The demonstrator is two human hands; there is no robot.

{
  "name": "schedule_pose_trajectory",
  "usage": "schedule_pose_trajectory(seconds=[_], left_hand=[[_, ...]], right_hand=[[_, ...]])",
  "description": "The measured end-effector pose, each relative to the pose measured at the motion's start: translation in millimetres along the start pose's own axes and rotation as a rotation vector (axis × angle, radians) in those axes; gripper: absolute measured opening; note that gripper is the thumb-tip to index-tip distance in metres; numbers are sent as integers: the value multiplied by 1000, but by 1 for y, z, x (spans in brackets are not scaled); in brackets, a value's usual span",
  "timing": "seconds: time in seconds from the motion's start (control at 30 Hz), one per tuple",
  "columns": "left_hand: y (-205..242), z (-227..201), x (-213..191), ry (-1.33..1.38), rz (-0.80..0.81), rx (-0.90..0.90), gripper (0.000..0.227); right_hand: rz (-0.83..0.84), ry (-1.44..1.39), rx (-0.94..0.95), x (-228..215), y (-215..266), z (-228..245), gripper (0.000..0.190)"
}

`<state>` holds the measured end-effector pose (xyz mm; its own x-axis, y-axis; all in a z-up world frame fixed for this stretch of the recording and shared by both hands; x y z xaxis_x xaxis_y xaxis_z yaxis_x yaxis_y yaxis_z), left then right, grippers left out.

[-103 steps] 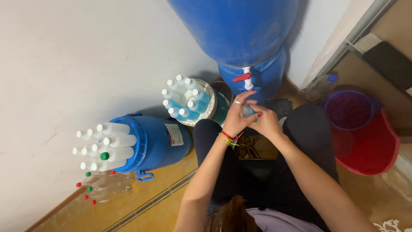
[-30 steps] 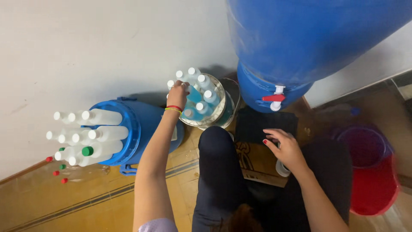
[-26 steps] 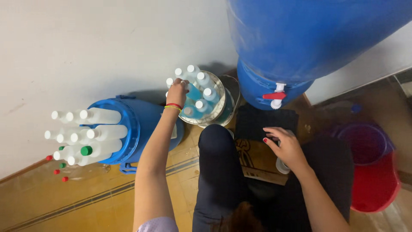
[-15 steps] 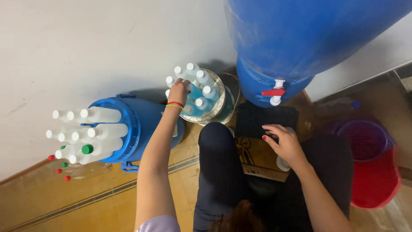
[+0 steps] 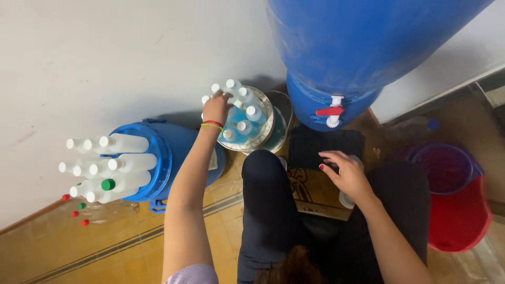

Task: The person fills multiple small white plastic bottles with a blue liquid from a large blue barrel equipped with a tap. After filling each bottle, the person screws on a white cap and places the bottle into a white bucket. The process is repeated for several bottles.

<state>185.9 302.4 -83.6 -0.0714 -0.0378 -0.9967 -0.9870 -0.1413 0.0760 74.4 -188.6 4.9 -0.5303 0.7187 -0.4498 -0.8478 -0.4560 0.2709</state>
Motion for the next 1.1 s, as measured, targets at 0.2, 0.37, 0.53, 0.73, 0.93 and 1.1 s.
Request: schedule_pose_trajectory(seconds=[0.2, 0.37, 0.53, 0.73, 0.93, 1.1], left_hand=[[-39, -27, 2, -305, -258, 271, 50], [-47, -40, 15, -385, -514, 409, 5], [-55, -49, 19, -390, -431, 401, 19], [-41, -84, -39, -278, -356, 316, 48], [63, -151, -153, 392, -329, 230, 57], [160, -224, -141, 718, -253, 168, 56]], right_hand=[[-8, -4, -32, 5, -2, -8, 36], [-12, 54, -88, 2, 0, -8, 36], [-27, 48, -114, 0, 0, -3, 35], [-56, 54, -122, -2, 3, -2, 34], [-247, 106, -303, -6, 17, 37, 39], [-453, 307, -553, -3, 37, 88, 57]])
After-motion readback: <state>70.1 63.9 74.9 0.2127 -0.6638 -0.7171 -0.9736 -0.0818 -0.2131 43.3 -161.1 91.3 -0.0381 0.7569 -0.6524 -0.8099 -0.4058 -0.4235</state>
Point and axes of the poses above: each hand's wrist, its own y-axis away from the middle knuckle, its own x-axis out of the palm, z = x × y, the point moved 4 cm from there along -y, towards the middle knuckle, and after that the axes turned 1 degree about -x, right-handed, at the moved point
